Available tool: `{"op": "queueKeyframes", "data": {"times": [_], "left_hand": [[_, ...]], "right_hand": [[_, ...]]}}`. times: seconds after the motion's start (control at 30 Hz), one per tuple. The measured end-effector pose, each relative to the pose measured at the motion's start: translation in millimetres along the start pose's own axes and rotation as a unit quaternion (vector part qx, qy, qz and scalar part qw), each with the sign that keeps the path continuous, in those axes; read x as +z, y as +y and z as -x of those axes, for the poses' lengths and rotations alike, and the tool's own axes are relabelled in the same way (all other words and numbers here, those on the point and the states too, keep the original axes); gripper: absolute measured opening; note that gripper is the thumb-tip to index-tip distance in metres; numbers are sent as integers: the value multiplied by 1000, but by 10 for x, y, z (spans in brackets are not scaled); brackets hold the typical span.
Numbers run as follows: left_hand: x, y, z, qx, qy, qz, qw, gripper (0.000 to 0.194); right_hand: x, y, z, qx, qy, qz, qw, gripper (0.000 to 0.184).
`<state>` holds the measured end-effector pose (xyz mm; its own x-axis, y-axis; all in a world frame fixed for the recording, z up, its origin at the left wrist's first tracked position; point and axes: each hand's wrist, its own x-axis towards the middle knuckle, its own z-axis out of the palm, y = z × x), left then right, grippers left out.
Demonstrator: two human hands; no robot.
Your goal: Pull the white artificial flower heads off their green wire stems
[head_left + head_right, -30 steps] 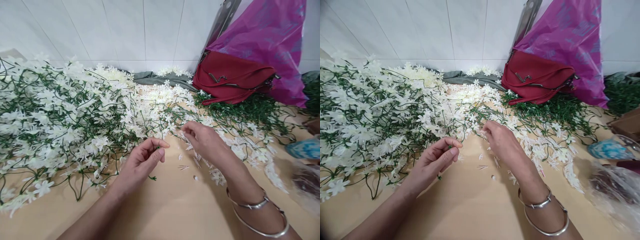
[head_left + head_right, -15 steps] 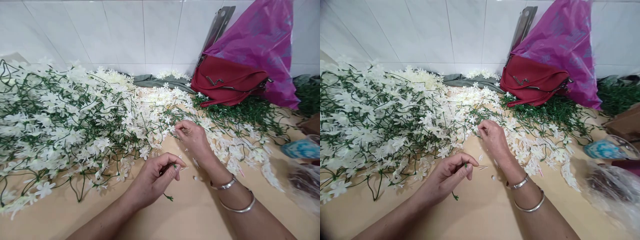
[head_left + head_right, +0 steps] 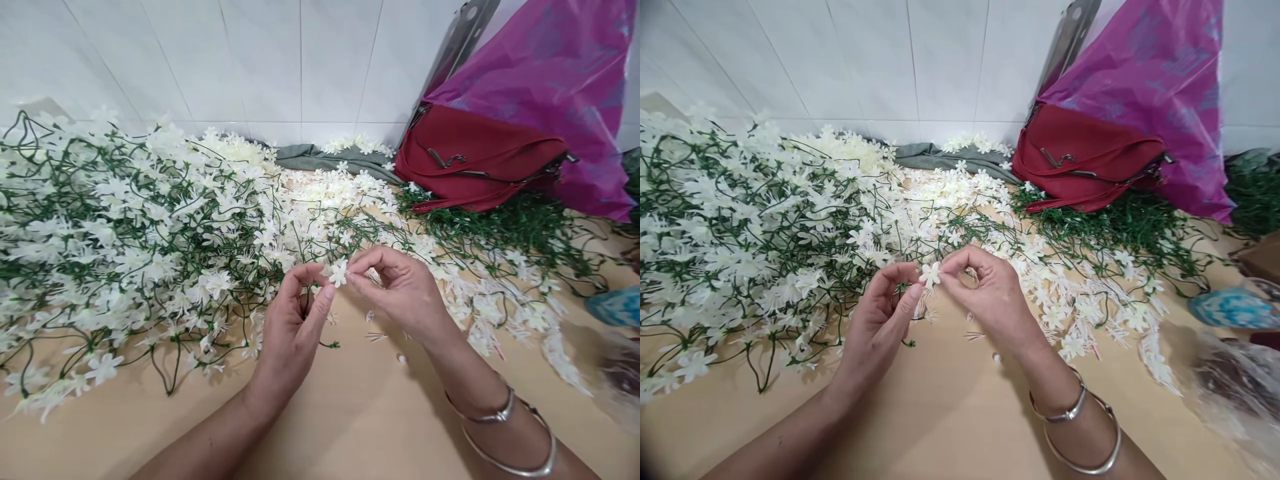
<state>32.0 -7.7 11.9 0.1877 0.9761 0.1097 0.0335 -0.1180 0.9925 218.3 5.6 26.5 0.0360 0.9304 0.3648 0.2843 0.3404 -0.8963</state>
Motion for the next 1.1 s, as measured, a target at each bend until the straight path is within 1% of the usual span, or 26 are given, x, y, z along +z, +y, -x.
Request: {"op": "queueKeyframes", "data": {"times": [0.1, 0.17, 0.23, 0.37, 0.47, 0.53, 0.63, 0.73, 0.93, 1.1], "left_hand": [[-8, 34, -32, -41, 8, 20, 999, 27], [-6, 50, -49, -46, 14, 47, 998, 28], [-3, 58, -62, -45, 16, 70, 996, 29], [-3, 61, -75, -55, 23, 87, 994, 32], [0, 58, -81, -66, 28, 98, 993, 31], [3, 58, -85, -68, 32, 107, 991, 30], [3, 60, -85, -62, 35, 117, 991, 28], [-3, 64, -75, -56, 25, 118, 991, 25], [-16, 71, -71, -61, 9, 123, 991, 24], [-30, 79, -88, -70, 12, 138, 988, 23]], "right_hand": [[59, -48, 41, -12, -25, -7, 1000, 7], [72, -61, 41, -13, -32, -6, 999, 7], [68, -80, 26, -18, -20, -7, 1000, 7], [42, -155, 11, -36, 39, -15, 998, 9], [58, -196, 49, -16, 34, -53, 998, 9], [93, -200, 85, -10, 25, -56, 998, 8], [151, -177, 116, -30, 22, -21, 999, 8], [192, -126, 107, -60, 27, 2, 998, 9], [251, -53, 100, -66, 61, 37, 995, 10], [288, -80, 135, -133, 89, 136, 978, 11]]}}
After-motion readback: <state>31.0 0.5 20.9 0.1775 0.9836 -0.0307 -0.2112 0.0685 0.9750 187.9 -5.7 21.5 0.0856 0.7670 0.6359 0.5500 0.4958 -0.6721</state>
